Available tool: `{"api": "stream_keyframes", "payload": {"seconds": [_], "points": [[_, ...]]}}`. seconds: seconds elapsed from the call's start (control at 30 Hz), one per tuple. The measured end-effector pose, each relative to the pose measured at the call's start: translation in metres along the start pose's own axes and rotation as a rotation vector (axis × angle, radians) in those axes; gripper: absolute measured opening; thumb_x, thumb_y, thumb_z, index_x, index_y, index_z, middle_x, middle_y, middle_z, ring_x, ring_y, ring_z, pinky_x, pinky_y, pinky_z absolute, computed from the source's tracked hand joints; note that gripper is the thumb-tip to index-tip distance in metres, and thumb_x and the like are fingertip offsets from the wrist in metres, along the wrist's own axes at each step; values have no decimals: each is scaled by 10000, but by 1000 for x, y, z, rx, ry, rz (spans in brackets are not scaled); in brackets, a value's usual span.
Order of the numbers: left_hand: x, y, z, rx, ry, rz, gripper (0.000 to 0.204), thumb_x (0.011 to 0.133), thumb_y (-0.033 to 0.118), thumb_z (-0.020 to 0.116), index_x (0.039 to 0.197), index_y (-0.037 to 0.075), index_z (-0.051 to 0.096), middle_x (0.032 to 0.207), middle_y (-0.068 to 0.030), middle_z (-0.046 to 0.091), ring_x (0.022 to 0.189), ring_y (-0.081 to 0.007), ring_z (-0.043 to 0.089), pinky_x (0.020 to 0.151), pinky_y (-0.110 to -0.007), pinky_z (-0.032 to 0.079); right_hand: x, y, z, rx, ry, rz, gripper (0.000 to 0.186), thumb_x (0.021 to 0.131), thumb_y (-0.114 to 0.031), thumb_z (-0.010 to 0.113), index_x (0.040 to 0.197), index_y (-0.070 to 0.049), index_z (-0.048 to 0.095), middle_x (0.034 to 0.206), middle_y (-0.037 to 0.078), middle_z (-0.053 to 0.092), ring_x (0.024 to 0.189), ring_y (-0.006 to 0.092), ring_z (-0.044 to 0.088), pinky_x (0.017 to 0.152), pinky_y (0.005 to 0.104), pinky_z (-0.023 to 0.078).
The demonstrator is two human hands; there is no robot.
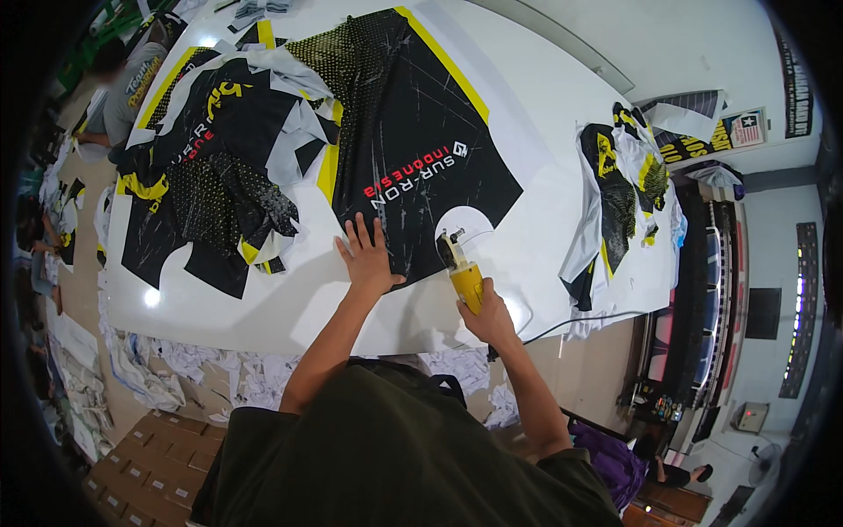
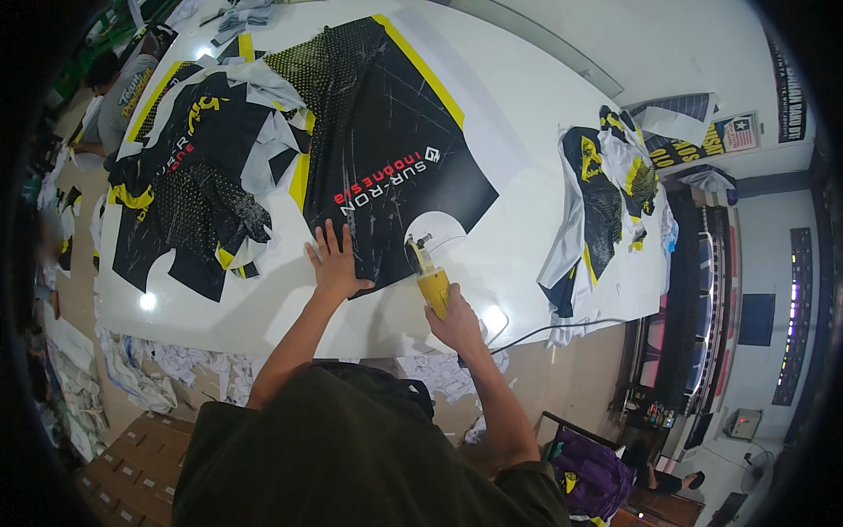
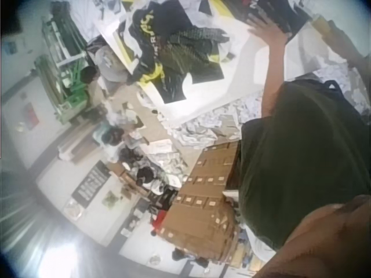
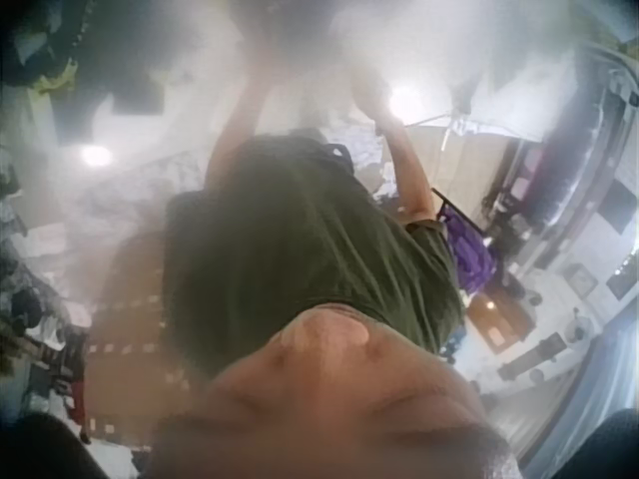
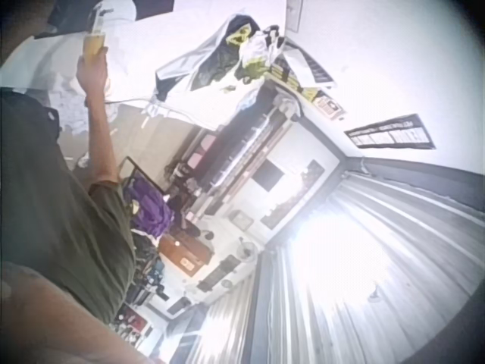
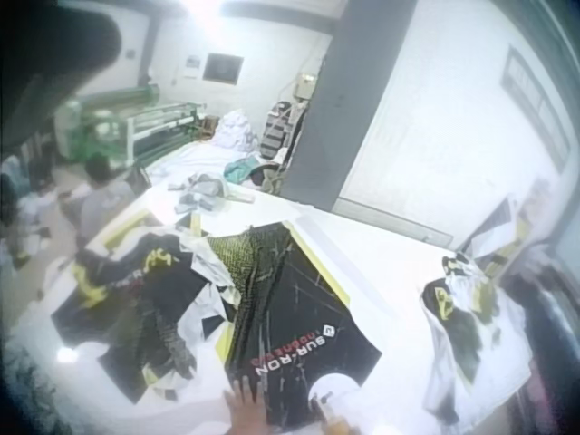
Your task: The person uses a yellow electric fabric cutter to trim the edges of black and yellow printed fabric pieces laid out on a white table. They repeatedly reposition the fabric pieces and guide the cutter along the printed outlines to separate the shapes from the surrounding material.
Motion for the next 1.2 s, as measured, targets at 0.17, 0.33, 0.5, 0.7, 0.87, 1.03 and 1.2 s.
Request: {"api": "stream_keyframes", "payload": {"seconds": [0.17,0.33,0.5,0.7,0.87,1.03,1.2], "points": [[-1,3,-3,39,-10,-17,1446,572,576,939,1650,46,136,1701,-298,-40,1569,-505,-36,1196,-731,77,2,-13,3,32,54,38,529,883,-287,737,1134,40,406,901,385,671,847,571,666,737,590,541],[3,3,0,77,0,-7,1461,570,590,937,1642,13,130,1685,-333,-36,1556,-540,-5,1168,-761,115,7,-20,12,49,100,95,509,883,-298,727,1112,23,406,892,377,670,839,566,666,740,597,540],[2,5,0,81,24,10,1444,566,595,937,1633,0,166,1680,-345,-2,1547,-557,37,1162,-767,137,10,-32,16,74,150,139,503,883,-301,722,1102,15,397,869,373,670,825,564,669,737,601,546],[5,5,2,119,-16,-29,1436,580,594,933,1637,1,162,1681,-345,-4,1549,-552,36,1164,-765,132,17,-47,18,54,176,222,523,889,-309,720,1110,32,391,882,381,673,832,553,683,727,588,560],[6,5,0,123,-30,-34,1435,588,589,931,1642,7,149,1684,-340,-1,1552,-546,20,1165,-768,118,26,-51,22,61,206,277,558,886,-326,724,1125,54,392,918,388,678,848,547,692,746,571,573],[11,3,12,122,26,-42,1423,606,579,926,1646,13,135,1690,-330,-28,1555,-543,-6,1168,-772,82,37,-59,20,50,236,283,566,887,-321,725,1134,68,396,917,390,677,856,541,696,760,554,580],[7,5,4,18,54,-42,851,912,207,666,1634,32,251,1705,-293,53,1559,-532,36,1159,-785,5,43,-67,16,59,280,307,567,880,-323,733,1125,74,410,937,392,678,877,543,697,778,545,582]]}}
Point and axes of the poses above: each hand's wrist, its own x-axis towards the middle knuckle, its own z-axis out of the palm, y = z × x, the point moved 9 cm from there along x, towards the middle knuckle
